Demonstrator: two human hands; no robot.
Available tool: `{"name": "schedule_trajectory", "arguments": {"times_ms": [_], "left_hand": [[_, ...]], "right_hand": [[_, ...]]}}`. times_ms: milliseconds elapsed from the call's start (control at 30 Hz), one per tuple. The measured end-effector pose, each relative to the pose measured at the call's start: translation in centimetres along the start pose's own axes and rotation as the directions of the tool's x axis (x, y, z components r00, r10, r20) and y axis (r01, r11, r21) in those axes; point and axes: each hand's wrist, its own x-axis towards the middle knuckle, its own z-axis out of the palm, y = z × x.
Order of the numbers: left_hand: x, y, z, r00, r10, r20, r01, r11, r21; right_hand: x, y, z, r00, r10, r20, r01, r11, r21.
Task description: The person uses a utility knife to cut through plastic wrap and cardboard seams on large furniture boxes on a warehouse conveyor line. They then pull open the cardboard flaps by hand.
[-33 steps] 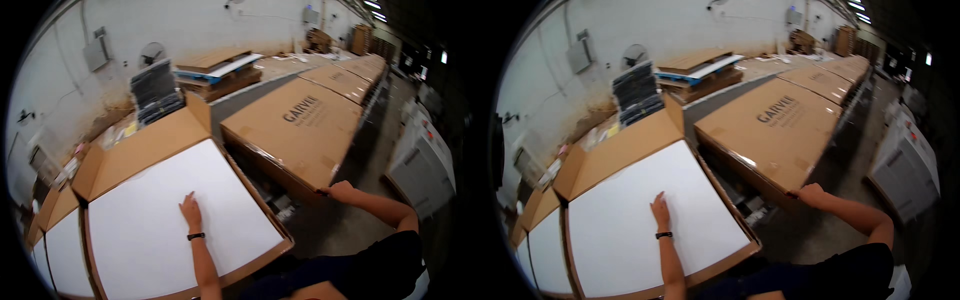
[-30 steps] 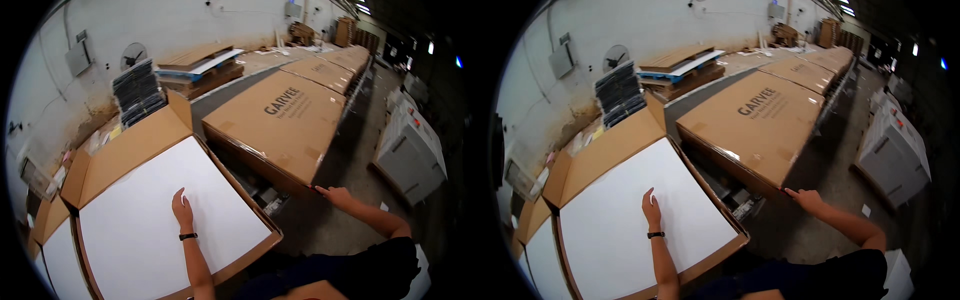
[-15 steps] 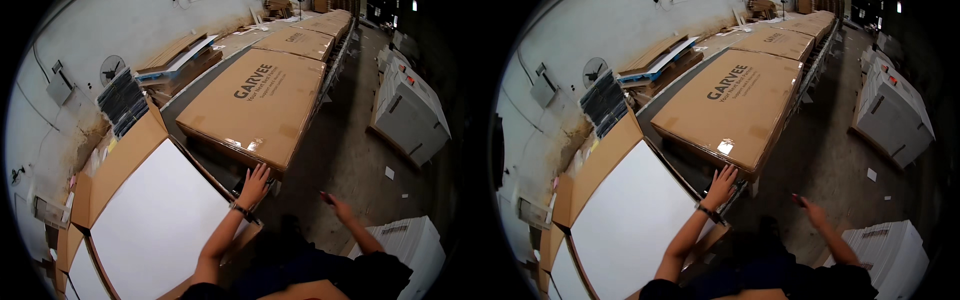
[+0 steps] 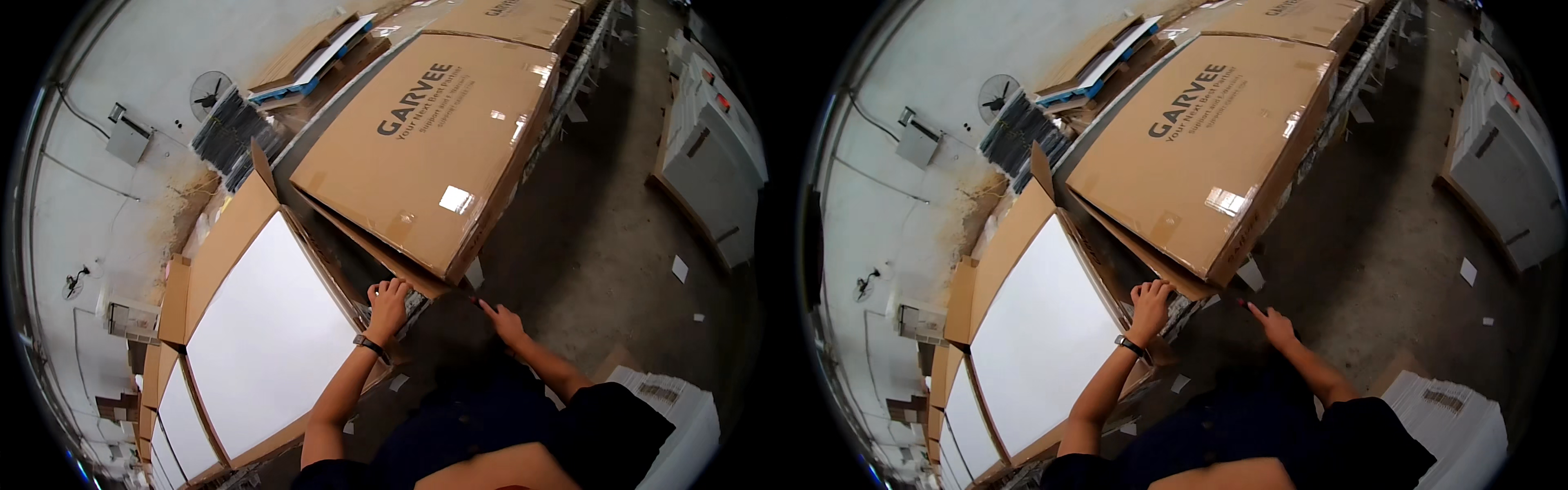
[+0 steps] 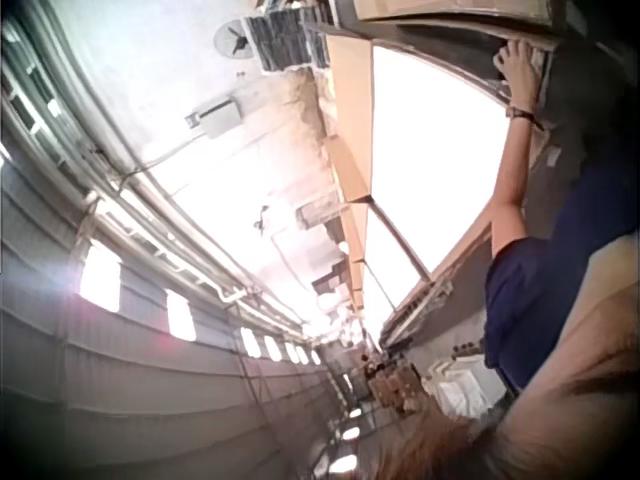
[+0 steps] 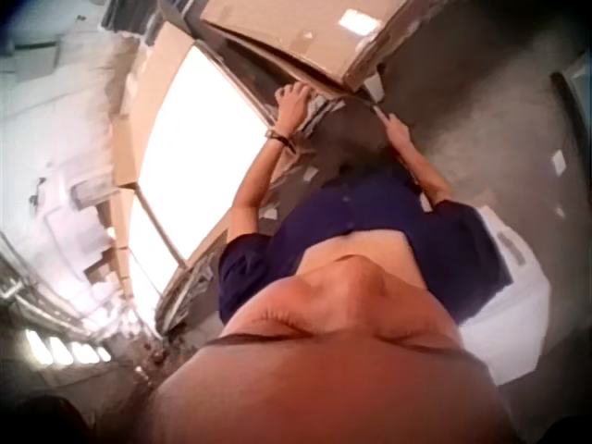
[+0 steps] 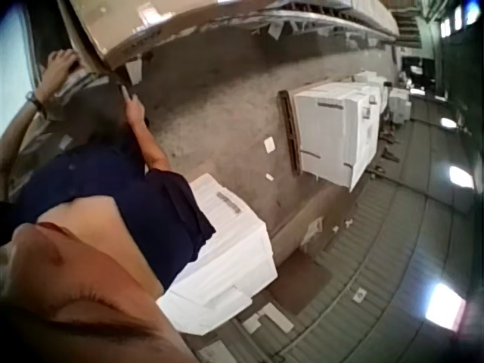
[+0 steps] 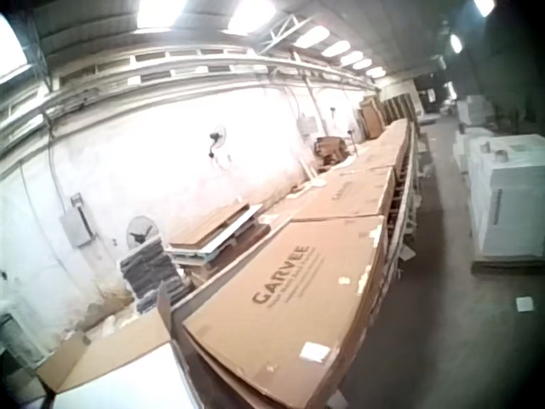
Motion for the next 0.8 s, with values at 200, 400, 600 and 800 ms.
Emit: {"name": "schedule_trajectory", "arguments": {"times_ms": [200,400,600,800], "left_hand": [[2.5,-0.2,0.2,0.999,-0.048,0.001,0.048,0.999,-0.024],[4.4,-6.0,2.0,0.997,-0.039,0.073,0.037,0.999,0.032],[6.4,-11.0,0.9,0.999,-0.039,-0.002,0.039,0.995,-0.094],[5.7,-11.3,5.9,0.953,-0.260,-0.155,0.205,0.932,-0.300]], "right_hand": [[-2.1,3.5,-3.7,0.990,-0.124,0.064,0.105,0.963,0.248],[-3.1,5.3,-8.6,0.942,-0.282,-0.184,0.321,0.917,0.237],[7.7,2.7,-15.9,0.930,-0.280,-0.239,0.359,0.831,0.424],[23.7,-8.4,-24.2,0.958,-0.234,-0.164,0.284,0.827,0.484]]}}
